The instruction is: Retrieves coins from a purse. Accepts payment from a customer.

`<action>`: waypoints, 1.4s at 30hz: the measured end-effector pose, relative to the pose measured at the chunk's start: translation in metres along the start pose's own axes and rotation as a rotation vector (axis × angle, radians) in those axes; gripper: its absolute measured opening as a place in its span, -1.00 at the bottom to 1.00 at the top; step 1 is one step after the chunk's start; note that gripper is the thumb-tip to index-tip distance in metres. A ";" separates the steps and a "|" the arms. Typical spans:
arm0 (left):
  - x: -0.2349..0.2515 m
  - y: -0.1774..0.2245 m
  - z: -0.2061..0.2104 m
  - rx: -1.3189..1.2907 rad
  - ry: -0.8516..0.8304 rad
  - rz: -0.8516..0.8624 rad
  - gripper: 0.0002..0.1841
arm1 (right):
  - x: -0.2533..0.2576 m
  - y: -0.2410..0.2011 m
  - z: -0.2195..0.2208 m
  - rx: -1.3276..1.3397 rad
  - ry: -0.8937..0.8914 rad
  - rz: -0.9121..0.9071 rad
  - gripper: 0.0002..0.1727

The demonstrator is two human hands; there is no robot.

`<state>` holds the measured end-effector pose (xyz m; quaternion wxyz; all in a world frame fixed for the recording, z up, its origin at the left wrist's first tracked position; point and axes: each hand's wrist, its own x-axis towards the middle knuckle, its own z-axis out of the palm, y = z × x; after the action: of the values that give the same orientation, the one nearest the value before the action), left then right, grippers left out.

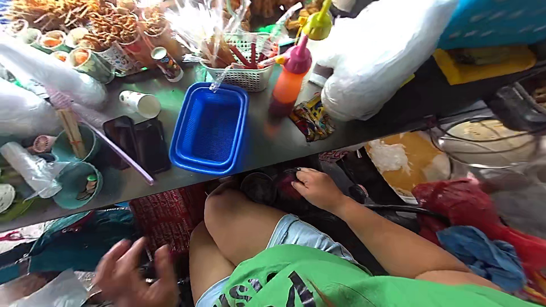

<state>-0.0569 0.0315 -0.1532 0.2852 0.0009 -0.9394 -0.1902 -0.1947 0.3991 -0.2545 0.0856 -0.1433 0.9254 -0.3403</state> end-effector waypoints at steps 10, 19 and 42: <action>0.107 0.042 0.166 0.067 -0.406 0.326 -0.42 | 0.055 -0.065 -0.012 0.522 0.447 -0.201 -0.93; 0.118 0.008 0.152 0.006 -0.218 -0.002 -0.58 | 0.084 -0.068 0.000 0.660 0.303 -0.251 -0.40; 0.069 0.021 0.163 -0.640 -0.200 0.290 -0.88 | 0.092 -0.050 0.048 0.476 -0.074 -0.407 -0.81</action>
<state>-0.1998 0.1015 -0.2337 0.2017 -0.2401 -0.8460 -0.4313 -0.2591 0.3040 -0.2638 0.0804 -0.3138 0.7683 -0.5520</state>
